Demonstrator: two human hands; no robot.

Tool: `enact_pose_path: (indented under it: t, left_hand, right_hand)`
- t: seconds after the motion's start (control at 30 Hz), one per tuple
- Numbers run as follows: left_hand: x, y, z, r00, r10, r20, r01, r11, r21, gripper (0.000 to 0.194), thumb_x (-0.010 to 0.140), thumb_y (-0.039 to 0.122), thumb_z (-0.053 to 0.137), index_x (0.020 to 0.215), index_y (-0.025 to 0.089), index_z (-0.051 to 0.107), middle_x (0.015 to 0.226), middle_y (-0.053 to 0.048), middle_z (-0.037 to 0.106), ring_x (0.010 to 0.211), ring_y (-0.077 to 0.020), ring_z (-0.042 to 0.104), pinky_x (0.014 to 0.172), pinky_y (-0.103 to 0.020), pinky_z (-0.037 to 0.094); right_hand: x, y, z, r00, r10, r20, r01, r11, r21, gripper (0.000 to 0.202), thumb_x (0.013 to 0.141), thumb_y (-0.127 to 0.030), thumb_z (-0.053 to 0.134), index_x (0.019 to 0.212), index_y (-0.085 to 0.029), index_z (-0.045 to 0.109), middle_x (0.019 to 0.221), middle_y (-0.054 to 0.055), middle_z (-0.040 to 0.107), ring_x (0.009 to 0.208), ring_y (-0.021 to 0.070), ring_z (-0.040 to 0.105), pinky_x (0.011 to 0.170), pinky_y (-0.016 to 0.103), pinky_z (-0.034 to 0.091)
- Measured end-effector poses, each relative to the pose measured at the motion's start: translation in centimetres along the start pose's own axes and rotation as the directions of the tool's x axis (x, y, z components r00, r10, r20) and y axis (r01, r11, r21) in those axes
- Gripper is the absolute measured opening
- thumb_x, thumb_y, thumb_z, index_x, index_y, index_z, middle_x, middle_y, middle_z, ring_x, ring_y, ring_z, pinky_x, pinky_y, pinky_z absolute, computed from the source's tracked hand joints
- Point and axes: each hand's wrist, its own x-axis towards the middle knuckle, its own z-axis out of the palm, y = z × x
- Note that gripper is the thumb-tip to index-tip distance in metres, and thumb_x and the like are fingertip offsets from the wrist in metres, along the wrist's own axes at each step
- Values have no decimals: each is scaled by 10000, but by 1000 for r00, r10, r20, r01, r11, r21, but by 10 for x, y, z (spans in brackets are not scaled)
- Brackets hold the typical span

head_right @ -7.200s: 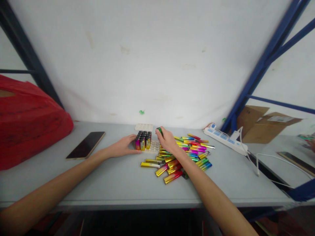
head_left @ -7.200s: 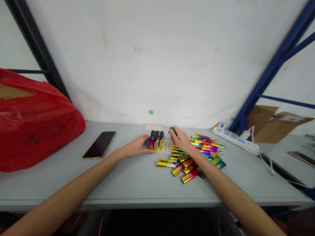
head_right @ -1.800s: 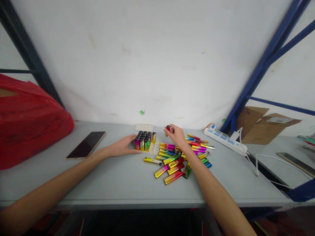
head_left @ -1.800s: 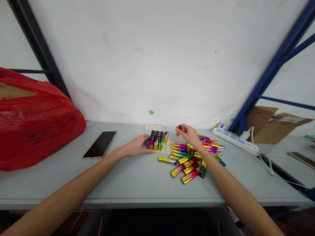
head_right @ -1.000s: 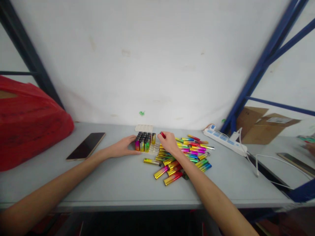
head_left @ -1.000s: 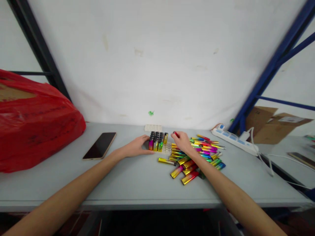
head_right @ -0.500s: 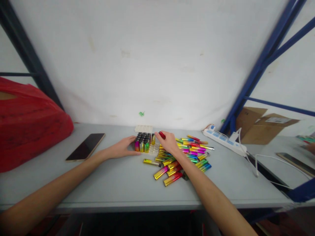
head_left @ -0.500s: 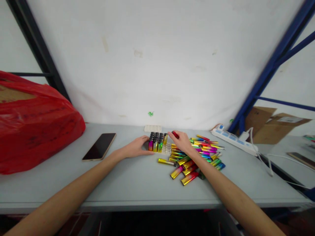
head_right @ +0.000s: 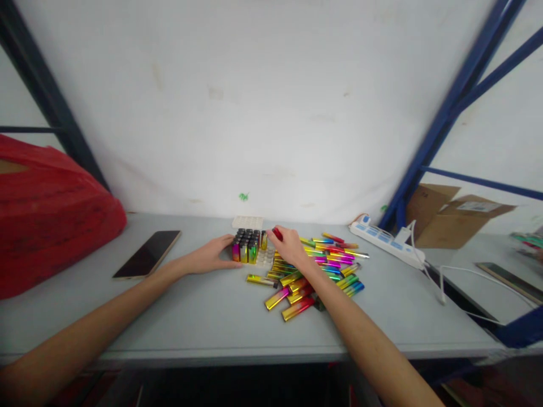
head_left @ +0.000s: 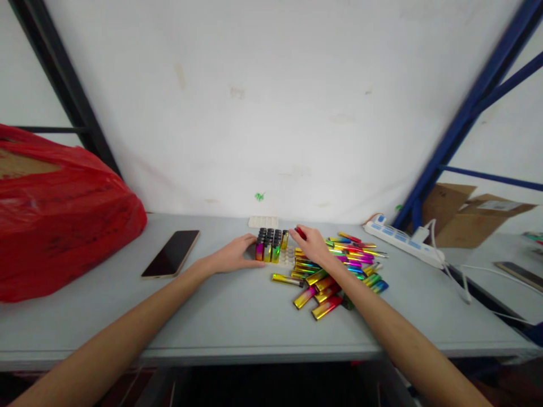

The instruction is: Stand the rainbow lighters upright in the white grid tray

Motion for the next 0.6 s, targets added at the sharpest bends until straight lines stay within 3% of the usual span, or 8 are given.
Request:
enact_pose_path:
  t: [0.17, 0.33, 0.43, 0.6]
  left_hand:
    - [0, 1, 0, 1000, -4, -2, 4, 1000, 2, 808, 777, 730, 718, 1330, 151, 612, 1361, -156, 658, 1237, -351, 628, 1100, -412, 467]
    - [0, -1, 0, 1000, -6, 6, 6, 1000, 7, 809, 788, 741, 701, 1340, 158, 605, 1376, -152, 647, 1255, -349, 616, 1114, -419, 457]
    - [1, -3, 1, 1000, -4, 7, 4, 1000, 4, 808, 785, 729, 714, 1339, 150, 607, 1366, -150, 653, 1253, -350, 618, 1112, -422, 461]
    - [1, -3, 1, 1000, -12, 21, 11, 1000, 12, 825, 793, 713, 721, 1373, 142, 580, 1405, -164, 625, 1280, -345, 597, 1133, -421, 441]
  right_hand:
    - [0, 5, -5, 987, -141, 72, 145, 989, -39, 321, 1092, -434, 367, 939, -215, 545, 774, 7, 587, 735, 178, 544, 718, 288, 376]
    - [2, 9, -8, 944, -310, 118, 324, 937, -131, 423, 1092, -483, 380, 909, -189, 623, 902, 76, 614, 861, 198, 573, 834, 300, 429]
    - [3, 9, -10, 955, -282, 91, 294, 943, -159, 494, 1065, -558, 419, 851, -185, 661, 837, 63, 620, 797, 184, 567, 774, 284, 420]
    - [3, 4, -12, 991, -128, 41, 130, 990, -60, 553, 1033, -604, 471, 725, -180, 649, 590, -7, 593, 551, 127, 473, 618, 263, 347]
